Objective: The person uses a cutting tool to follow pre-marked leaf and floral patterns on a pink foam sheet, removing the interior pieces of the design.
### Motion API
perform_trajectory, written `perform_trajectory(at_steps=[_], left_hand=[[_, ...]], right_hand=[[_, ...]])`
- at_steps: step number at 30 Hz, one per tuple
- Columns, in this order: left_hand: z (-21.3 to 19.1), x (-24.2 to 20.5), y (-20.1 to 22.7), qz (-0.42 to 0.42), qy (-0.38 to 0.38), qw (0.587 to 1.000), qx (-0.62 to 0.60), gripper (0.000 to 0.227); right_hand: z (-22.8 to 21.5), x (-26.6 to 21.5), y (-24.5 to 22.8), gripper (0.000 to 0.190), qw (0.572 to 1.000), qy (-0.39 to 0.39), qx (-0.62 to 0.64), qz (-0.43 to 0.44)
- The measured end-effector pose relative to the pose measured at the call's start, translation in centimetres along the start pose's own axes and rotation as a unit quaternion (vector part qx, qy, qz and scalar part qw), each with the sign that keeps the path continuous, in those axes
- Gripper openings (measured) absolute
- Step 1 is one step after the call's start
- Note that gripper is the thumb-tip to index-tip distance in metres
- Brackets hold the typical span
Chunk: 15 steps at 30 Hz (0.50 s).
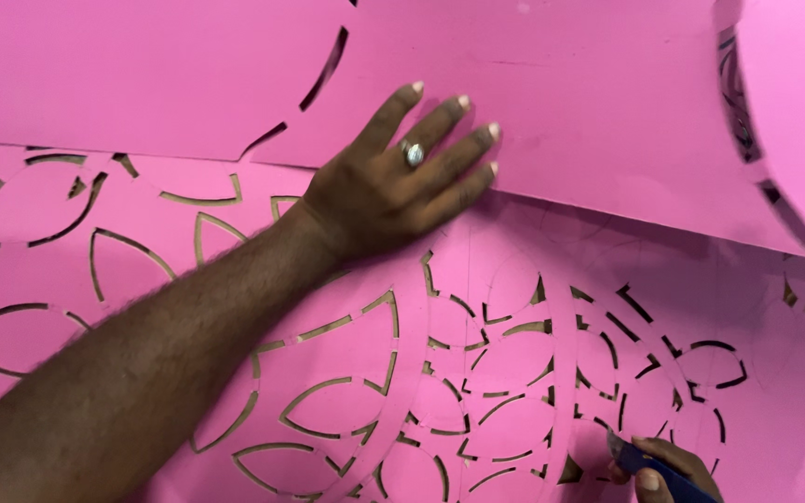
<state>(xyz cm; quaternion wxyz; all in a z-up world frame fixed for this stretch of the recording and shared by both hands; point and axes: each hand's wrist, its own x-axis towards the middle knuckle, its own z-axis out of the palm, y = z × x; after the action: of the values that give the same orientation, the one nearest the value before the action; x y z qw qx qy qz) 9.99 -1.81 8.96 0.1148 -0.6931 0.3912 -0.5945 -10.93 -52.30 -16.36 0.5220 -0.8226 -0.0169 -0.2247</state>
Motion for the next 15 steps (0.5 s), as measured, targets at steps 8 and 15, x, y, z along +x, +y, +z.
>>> perform_trajectory(at_steps=[8, 15], left_hand=[[-6.2, 0.3, 0.9, -0.033, 0.097, 0.994, 0.041, 0.030], [-10.2, 3.0, -2.8, -0.022, 0.185, 0.978, 0.092, 0.028]], right_hand=[[1.8, 0.6, -2.4, 0.052, 0.999, 0.018, -0.033, -0.015], [2.9, 0.8, -2.4, 0.048, 0.999, 0.028, -0.017, -0.022]])
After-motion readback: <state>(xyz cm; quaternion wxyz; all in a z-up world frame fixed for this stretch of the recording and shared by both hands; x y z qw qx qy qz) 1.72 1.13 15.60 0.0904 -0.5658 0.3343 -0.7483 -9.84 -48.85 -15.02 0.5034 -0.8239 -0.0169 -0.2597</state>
